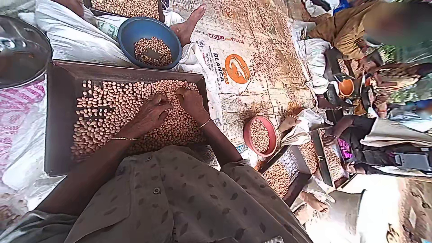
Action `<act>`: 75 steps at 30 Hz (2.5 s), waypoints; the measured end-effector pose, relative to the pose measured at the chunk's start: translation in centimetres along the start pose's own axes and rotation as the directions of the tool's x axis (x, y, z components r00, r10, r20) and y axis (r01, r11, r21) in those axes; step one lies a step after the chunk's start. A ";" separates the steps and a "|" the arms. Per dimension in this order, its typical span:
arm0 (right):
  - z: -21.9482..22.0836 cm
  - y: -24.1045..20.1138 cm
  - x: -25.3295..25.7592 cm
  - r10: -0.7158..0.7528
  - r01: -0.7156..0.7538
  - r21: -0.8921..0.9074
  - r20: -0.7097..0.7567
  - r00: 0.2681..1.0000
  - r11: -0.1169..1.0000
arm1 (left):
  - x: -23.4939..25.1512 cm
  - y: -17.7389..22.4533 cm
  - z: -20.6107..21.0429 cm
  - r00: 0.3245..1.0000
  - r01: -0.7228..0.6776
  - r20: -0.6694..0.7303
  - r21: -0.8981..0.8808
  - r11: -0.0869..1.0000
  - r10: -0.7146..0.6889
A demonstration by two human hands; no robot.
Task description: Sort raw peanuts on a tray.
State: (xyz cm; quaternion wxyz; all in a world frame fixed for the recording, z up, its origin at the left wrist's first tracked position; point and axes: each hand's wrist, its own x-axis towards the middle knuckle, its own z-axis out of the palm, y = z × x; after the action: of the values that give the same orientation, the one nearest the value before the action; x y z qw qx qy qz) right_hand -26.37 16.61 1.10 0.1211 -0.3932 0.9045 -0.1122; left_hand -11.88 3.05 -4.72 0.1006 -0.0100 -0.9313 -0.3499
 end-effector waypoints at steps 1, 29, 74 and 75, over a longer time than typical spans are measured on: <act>0.2 -0.4 -0.1 0.028 -0.027 -0.074 0.012 1.000 0.997 | -0.2 -0.2 -0.2 1.000 0.021 -0.015 0.010 1.000 -0.021; -0.1 1.9 -1.5 0.071 -0.107 0.978 0.121 0.990 -0.179 | -1.1 -0.7 -1.6 0.988 0.142 -0.077 0.148 0.979 -0.132; 2.3 1.3 -5.1 -0.008 0.052 0.645 -0.070 0.997 0.762 | -0.8 -1.8 -1.9 0.998 0.006 -0.066 0.120 0.993 0.002; 2.3 0.2 -5.1 -0.011 0.034 0.473 -0.051 0.999 0.881 | -0.9 -2.0 -1.8 1.000 -0.003 -0.030 0.118 0.993 0.006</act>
State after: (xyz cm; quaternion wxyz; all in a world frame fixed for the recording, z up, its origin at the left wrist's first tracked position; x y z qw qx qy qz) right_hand -22.41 20.22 -0.46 0.1909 -0.3594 0.8477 -0.3402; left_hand -10.79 0.41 -4.84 0.1158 -0.0009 -0.9488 -0.2940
